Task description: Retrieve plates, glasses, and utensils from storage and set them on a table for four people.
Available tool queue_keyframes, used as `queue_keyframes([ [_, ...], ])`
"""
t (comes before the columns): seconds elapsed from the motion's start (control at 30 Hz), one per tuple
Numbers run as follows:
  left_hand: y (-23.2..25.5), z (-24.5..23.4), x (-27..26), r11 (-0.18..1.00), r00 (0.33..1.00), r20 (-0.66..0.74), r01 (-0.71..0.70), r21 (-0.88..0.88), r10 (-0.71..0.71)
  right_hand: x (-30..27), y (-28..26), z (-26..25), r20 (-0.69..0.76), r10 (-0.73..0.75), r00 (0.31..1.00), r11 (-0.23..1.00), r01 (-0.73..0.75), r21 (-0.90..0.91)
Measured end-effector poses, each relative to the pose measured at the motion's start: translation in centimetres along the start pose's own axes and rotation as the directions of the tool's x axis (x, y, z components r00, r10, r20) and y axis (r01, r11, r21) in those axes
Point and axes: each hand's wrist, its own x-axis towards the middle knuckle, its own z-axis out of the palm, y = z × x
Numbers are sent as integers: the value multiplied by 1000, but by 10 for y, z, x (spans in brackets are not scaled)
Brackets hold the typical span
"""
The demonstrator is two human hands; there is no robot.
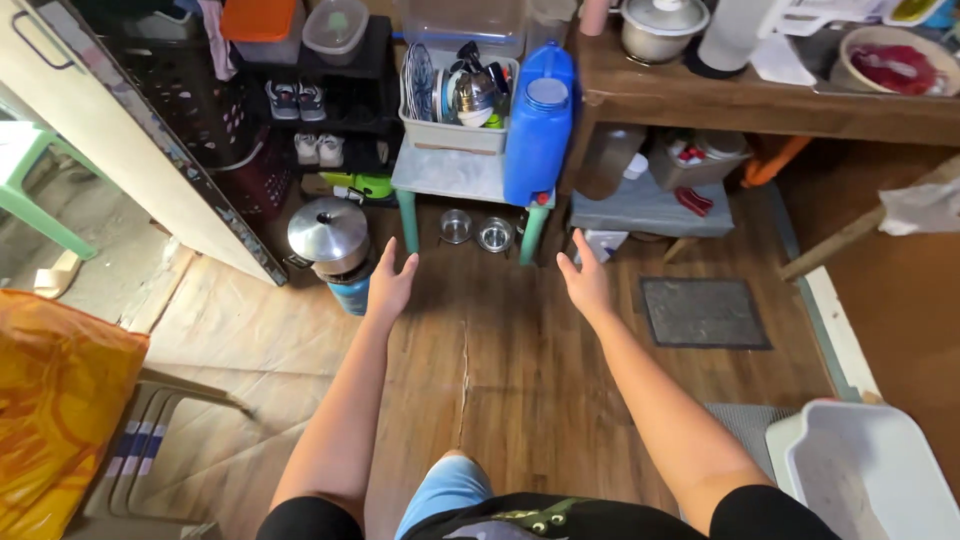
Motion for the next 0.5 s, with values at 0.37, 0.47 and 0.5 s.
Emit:
queue_keyframes([
  [0.37, -50, 41, 251, 984, 991, 4, -135, -118, 137, 207, 41, 123, -21, 18, 1000, 1000, -18, 7],
  [0.47, -48, 37, 318, 981, 990, 14, -139, -139, 142, 264, 49, 160, -46, 67, 997, 998, -67, 5],
  [0.5, -41, 35, 334, 992, 995, 35, -89, -85, 93, 279, 50, 168, -53, 55, 997, 998, -54, 23],
])
